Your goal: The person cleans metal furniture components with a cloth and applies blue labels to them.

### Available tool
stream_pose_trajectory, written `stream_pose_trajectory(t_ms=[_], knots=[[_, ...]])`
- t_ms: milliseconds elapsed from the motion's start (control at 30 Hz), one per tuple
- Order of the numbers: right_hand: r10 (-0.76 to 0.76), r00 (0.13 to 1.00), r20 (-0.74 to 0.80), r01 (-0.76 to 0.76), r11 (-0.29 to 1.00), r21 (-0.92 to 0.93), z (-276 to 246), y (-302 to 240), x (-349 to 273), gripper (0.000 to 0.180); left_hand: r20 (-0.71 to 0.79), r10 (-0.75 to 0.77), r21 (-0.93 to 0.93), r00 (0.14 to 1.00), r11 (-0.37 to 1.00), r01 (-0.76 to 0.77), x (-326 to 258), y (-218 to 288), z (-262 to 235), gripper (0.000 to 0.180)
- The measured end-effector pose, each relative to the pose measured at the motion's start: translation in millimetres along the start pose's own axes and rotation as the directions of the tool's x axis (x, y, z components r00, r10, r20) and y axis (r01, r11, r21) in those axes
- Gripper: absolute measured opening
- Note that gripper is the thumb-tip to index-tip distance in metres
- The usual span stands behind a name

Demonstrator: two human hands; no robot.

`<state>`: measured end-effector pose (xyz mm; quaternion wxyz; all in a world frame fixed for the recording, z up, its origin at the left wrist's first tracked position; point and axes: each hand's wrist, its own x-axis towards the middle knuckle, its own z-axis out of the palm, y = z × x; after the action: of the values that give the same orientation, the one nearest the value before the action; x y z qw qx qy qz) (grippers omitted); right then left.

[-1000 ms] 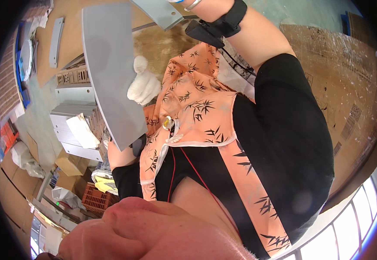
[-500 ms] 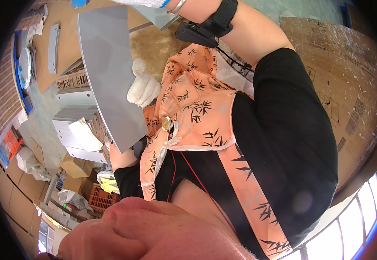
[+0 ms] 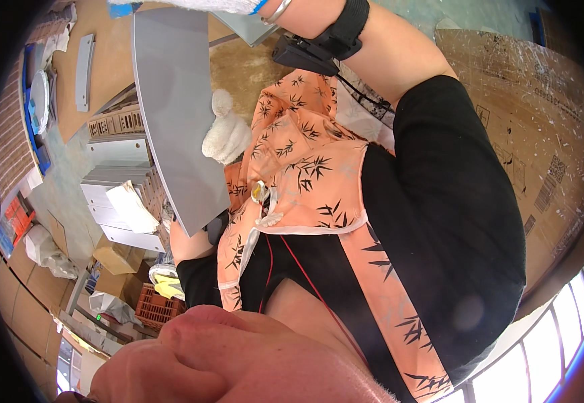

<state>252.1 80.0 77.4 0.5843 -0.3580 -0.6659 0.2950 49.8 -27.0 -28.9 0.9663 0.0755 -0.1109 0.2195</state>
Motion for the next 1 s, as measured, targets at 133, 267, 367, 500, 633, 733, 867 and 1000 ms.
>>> stream_pose_trajectory(t_ms=[133,267,367,500,633,733,867,1000], knots=[[0.017,1.0,-0.01,-0.019,0.992,-0.129,1.2,8.3,0.1,0.041,-0.006,-0.004,0.005,1.0,1.0,0.004,0.0,0.1,-0.4,0.068],[-0.046,0.998,-0.044,0.04,0.993,-0.11,2.9,14.1,0.0,0.04,-0.01,-0.004,0.007,1.0,1.0,0.004,-0.4,0.6,-1.1,0.068],[0.048,0.999,-0.022,-0.051,0.988,-0.146,-1.1,7.1,-0.7,0.04,-0.014,0.0,0.01,1.0,1.0,0.0,-0.8,0.9,-1.6,0.067],[0.101,0.994,-0.032,-0.104,0.989,-0.1,-3.0,5.7,0.3,0.04,-0.017,-0.002,0.012,1.0,1.0,0.002,1.8,1.0,-2.6,0.067],[-0.017,0.999,-0.033,0.014,0.995,-0.102,-3.4,3.5,0.5,0.04,-0.015,-0.012,0.019,1.0,1.0,0.013,2.0,1.5,-1.4,0.067],[0.053,0.998,-0.032,-0.055,0.996,-0.068,-4.1,8.8,-3.1,0.039,-0.09,-0.003,0.044,0.996,0.999,0.007,-0.3,-0.1,0.0,0.067],[-0.001,0.996,-0.084,-0.019,0.971,-0.24,4.2,3.0,-0.8,0.04,0.111,0.034,-0.016,0.993,0.999,-0.032,-13.8,2.0,-8.9,0.057],[0.086,0.985,-0.151,-0.106,0.986,-0.13,0.7,-0.1,-8.7,0.037,-0.478,0.434,0.341,0.764,0.893,-0.294,-14.2,23.6,14.5,0.042]])
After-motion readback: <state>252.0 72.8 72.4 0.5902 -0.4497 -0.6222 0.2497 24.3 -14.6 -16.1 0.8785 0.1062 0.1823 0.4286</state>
